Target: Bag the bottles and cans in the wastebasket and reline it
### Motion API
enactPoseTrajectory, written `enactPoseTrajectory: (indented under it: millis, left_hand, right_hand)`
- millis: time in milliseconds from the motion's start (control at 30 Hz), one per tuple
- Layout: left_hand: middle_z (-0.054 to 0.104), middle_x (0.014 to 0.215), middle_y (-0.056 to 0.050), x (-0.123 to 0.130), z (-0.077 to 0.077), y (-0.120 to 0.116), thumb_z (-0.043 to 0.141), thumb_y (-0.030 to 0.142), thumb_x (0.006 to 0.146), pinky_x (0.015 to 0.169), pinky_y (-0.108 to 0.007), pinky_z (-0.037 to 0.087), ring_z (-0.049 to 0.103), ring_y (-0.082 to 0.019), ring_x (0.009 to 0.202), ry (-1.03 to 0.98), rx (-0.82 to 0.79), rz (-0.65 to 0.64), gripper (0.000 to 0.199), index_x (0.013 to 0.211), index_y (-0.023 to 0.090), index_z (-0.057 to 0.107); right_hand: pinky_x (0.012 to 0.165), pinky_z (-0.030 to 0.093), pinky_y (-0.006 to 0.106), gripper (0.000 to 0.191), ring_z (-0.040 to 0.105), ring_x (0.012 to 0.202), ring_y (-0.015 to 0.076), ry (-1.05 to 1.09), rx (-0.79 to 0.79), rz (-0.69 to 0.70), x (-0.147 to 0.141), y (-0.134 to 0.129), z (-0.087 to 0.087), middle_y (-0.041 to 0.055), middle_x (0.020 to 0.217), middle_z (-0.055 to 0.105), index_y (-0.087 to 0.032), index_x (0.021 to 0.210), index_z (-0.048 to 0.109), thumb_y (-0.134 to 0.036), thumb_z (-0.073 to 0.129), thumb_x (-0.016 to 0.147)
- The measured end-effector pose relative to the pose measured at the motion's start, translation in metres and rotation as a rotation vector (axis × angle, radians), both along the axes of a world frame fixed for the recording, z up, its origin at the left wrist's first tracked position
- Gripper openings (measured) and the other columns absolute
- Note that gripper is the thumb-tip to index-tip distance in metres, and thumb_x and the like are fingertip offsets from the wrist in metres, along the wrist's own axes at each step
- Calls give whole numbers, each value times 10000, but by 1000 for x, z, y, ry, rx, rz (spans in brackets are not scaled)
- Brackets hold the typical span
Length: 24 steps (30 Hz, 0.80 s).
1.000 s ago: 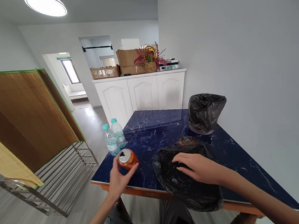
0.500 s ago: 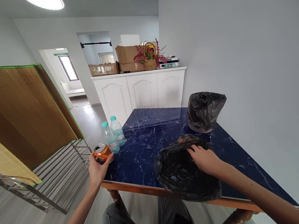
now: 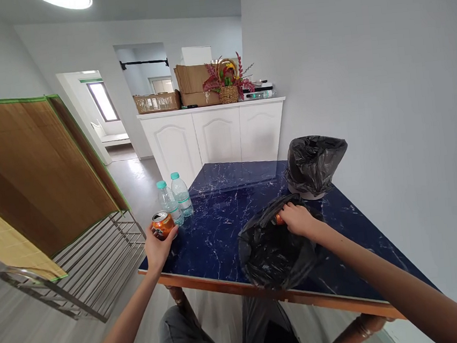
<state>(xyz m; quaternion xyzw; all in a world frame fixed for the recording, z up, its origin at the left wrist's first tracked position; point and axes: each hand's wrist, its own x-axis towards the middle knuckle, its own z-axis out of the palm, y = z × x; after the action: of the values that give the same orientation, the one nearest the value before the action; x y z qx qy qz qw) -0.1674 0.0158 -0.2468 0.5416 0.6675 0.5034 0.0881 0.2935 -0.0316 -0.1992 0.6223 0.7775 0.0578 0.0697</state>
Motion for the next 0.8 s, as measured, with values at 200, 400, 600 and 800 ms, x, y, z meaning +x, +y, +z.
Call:
enactPoseTrajectory:
  millis: [200,400,600,800]
  left_hand:
    - [558,1473,-279,-1,-5,-7,845,669,627,1187,-606,423,553,-464,1396,58,55,-7,1096,1453,77,434]
    - [521,1425,-236,32,15,-61,720,548,872,1139,-592,459,511,-416,1383,202,335,-53,726,1398,116,468]
    - [646,1439,-123,115,68,-130,782,423,918,1118,-480,543,646,-319,1305,212,97,-822,620,1468,293,528]
    - [686,1450,-97,145,66,-157,788,431,922,1084,-521,594,700,-322,1274,55,-120,-993,708,1549,323,478]
  right_hand:
    - [1052,539,459,434,650,1267,333,141,34,73,5,-10,6,185,1309,708,-150,1336,661,-150,766,915]
    - [985,602,415,643,682,1252,295,613,19,167,2,-71,31,114,1482,651,-262,1532,498,-451,727,961]
    - [915,645,380,593,742,1051,238,1316,-75,238,-50,-114,62,65,1303,741,-251,1393,605,-438,819,873]
    - [1026,609,450,752,693,1216,272,1443,-211,278,-87,-132,63,102,1447,670,-288,1552,483,-395,821,888]
